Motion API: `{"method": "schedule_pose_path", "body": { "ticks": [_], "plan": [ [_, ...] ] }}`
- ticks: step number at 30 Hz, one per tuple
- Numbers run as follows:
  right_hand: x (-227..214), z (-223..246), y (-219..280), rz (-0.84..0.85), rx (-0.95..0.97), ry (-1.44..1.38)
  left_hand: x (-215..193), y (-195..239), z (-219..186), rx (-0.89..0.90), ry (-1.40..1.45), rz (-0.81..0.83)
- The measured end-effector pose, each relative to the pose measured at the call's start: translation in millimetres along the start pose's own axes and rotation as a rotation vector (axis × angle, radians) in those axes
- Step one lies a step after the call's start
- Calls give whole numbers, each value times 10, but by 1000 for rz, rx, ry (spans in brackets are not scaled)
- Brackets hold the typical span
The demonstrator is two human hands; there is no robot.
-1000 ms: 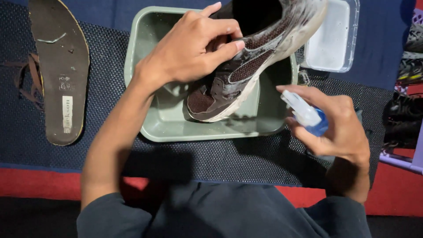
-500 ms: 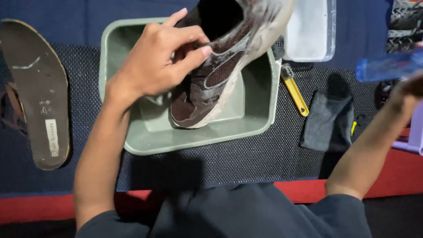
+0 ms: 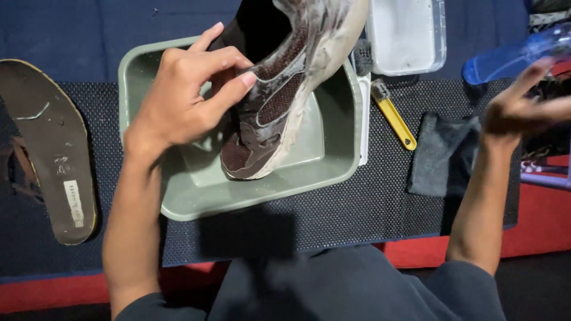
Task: The person scrubs a brown and white sneaker with a yellow brush and soapy water. They hold the shoe in a green basin and repeatedly dip the brush into a container of water to clean the shoe's upper and sole.
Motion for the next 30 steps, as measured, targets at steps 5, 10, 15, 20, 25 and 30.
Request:
{"method": "schedule_pose_path", "body": {
  "ticks": [5,10,15,20,25,30],
  "plan": [
    [228,1923,198,691,-670,-332,6,-25,-3,7,-14,19],
    [337,1846,432,867,-537,-396,17,-4,25,3,-36,5],
    [352,1650,370,867,-410,-475,6,9,57,2,-42,-5],
    [504,1395,-28,844,-131,-496,14,-2,53,-9,-33,12],
    [800,1456,-224,995,-46,-400,5,-8,30,-12,-31,10],
    [823,1379,-221,951,-43,-393,16,-3,59,-20,-24,11]
  ]
}}
Point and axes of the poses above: each hand's wrist, its own y-axis away from the middle knuckle, its own x-axis out of the palm, z = x × y, the point moved 9 cm from there along -y, towards the middle knuckle, and after that the axes turned 12 degrees about -x, right-handed, at the moved point
